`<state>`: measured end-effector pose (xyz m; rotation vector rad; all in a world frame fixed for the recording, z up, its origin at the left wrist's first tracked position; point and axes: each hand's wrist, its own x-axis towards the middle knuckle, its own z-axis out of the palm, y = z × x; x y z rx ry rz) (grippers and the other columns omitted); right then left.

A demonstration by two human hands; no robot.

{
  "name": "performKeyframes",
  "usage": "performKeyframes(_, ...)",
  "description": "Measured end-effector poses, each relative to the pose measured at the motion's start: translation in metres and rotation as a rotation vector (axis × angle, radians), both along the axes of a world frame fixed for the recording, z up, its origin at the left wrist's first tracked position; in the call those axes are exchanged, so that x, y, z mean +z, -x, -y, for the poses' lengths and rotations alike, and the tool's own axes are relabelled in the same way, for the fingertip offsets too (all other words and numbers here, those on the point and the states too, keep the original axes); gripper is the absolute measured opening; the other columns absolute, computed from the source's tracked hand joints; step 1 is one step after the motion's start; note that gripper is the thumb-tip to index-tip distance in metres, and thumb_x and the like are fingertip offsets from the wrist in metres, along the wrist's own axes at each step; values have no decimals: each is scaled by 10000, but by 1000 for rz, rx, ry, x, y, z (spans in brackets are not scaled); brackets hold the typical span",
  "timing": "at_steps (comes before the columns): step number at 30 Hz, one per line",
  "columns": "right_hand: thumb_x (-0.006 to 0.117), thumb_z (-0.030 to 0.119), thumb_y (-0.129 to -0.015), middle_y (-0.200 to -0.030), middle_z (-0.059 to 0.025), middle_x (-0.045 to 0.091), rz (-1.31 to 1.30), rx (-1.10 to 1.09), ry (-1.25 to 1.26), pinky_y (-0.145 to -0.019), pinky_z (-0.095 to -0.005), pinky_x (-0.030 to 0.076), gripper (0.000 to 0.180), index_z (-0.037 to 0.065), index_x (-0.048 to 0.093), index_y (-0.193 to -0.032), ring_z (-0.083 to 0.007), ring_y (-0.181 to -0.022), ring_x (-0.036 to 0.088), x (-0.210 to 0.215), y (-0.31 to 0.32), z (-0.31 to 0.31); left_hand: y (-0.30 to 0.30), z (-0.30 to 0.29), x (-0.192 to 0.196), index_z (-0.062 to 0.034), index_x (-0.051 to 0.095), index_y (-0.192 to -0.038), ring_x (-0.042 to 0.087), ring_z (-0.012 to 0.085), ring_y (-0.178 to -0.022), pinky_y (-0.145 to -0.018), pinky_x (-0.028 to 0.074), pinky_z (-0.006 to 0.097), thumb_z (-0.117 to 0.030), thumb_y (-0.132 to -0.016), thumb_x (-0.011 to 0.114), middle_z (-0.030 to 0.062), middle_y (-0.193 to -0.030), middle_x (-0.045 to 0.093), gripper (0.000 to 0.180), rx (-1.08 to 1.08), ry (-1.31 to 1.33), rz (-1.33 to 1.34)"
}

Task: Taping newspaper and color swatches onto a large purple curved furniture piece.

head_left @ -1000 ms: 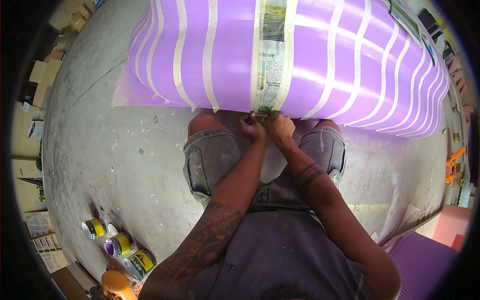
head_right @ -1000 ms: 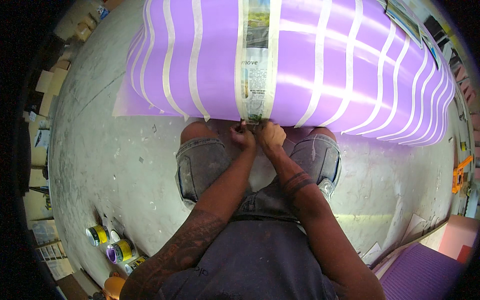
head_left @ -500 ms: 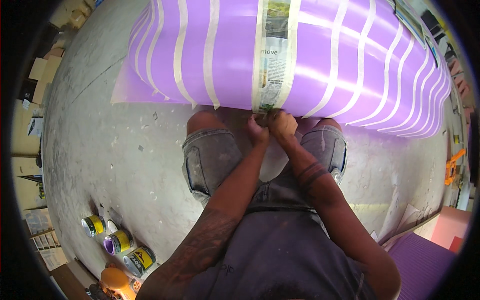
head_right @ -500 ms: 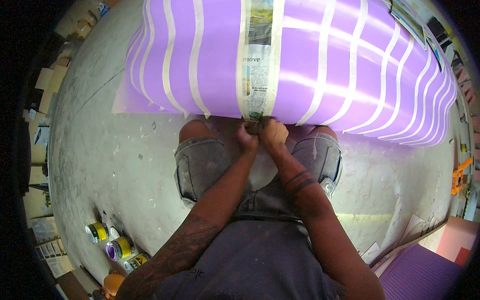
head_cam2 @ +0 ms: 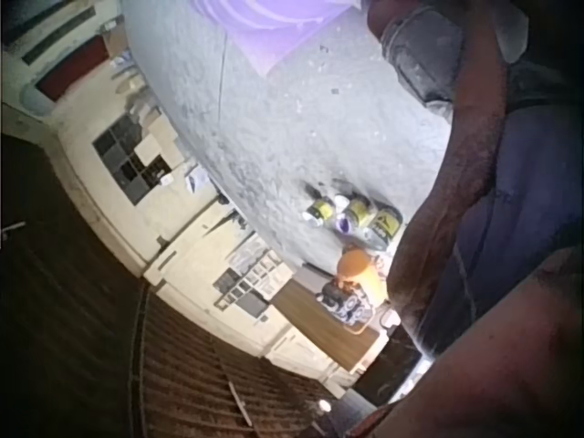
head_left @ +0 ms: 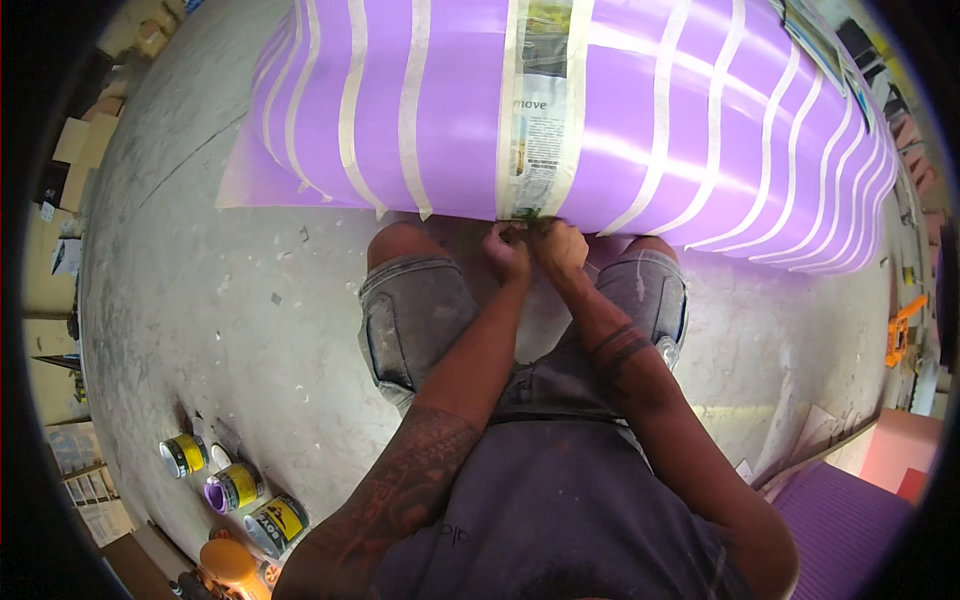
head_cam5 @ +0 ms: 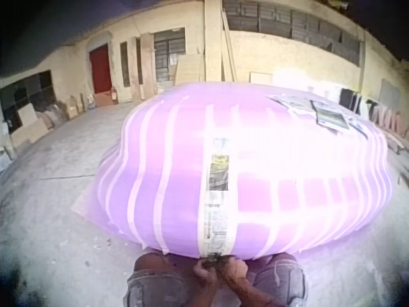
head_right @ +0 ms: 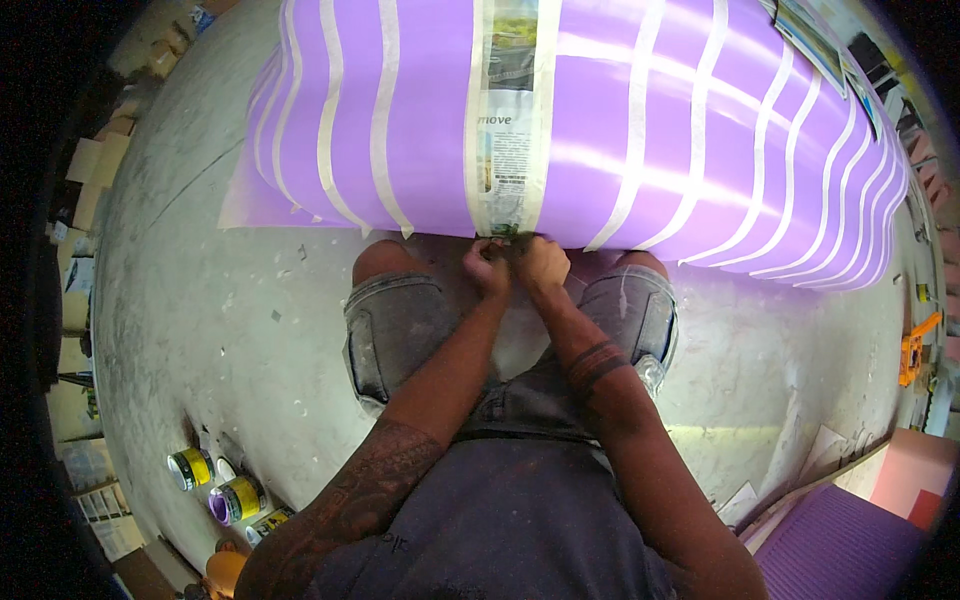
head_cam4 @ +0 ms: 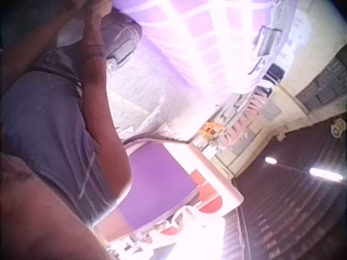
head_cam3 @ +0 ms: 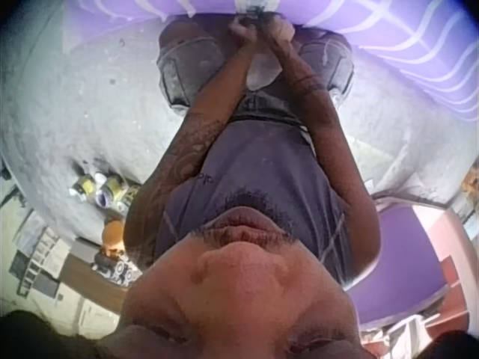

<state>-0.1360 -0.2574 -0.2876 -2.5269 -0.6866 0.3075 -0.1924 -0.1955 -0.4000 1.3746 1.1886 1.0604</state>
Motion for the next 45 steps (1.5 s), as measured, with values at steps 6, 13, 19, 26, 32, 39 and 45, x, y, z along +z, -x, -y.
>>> performKeyframes(6, 638, 466, -898, -825, -281, 715, 22, 32, 5, -769, -571, 571, 441, 50, 772, -840, -488, -794, 710, -2, -3, 6, -7, 5, 1, 21, 727, -924, 715, 313, -872, -813, 538, 415, -133, -886, 701, 170, -880, 743, 160, 11, -40, -111)
performKeyframes(13, 639, 440, -898, -798, -280, 708, 55, -21, 15, -762, -566, 573, 425, 42, 771, -832, -492, -782, 706, -12, -8, 6, -6, 8, 20, 8, 716, -961, 694, 359, -905, -826, 532, 437, -145, -881, 713, 197, -934, 719, 173, -19, 58, -150)
performKeyframes(19, 636, 396, -897, -853, -288, 717, 18, 21, 22, -797, -558, 566, 390, 32, 776, -882, -486, -830, 707, 9, -6, -1, 2, 7, 33, -21, 642, -1165, 642, 407, -1038, -889, 501, 494, -201, -882, 707, 235, -1102, 647, 341, -21, -111, -512)
performKeyframes(26, 645, 378, -893, -907, -252, 739, 7, 26, 71, -813, -537, 570, 352, 58, 787, -927, -464, -872, 717, 12, -7, -6, 0, 0, 22, -21, 616, -1230, 628, 428, -1057, -898, 507, 499, -285, -873, 738, 247, -1181, 612, 461, -1, -72, -538)
performKeyframes(32, 634, 396, -894, -936, -244, 741, -18, 19, 104, -842, -536, 565, 348, 92, 790, -958, -467, -903, 710, 1, -12, -5, -3, 7, 25, 34, 623, -1167, 649, 396, -1009, -886, 516, 471, -321, -844, 795, 222, -1079, 637, 510, 41, -151, -300)
performKeyframes(39, 687, 432, -853, -944, -236, 742, -43, 79, 95, -852, -533, 562, 363, 105, 792, -971, -458, -917, 707, 16, -2, -7, -5, -3, 4, 81, 590, -1038, 637, 428, -977, -878, 509, 470, -373, -766, 856, 242, -1015, 637, 592, 361, -139, -431)
performKeyframes(45, 699, 451, -853, -949, -234, 742, -11, 43, 83, -836, -533, 565, 381, 103, 791, -980, -456, -904, 711, 3, -12, 1, -10, 0, 12, 17, 597, -961, 625, 282, -868, -816, 514, 412, -90, -787, 787, 146, -935, 643, 279, 239, -112, -71)
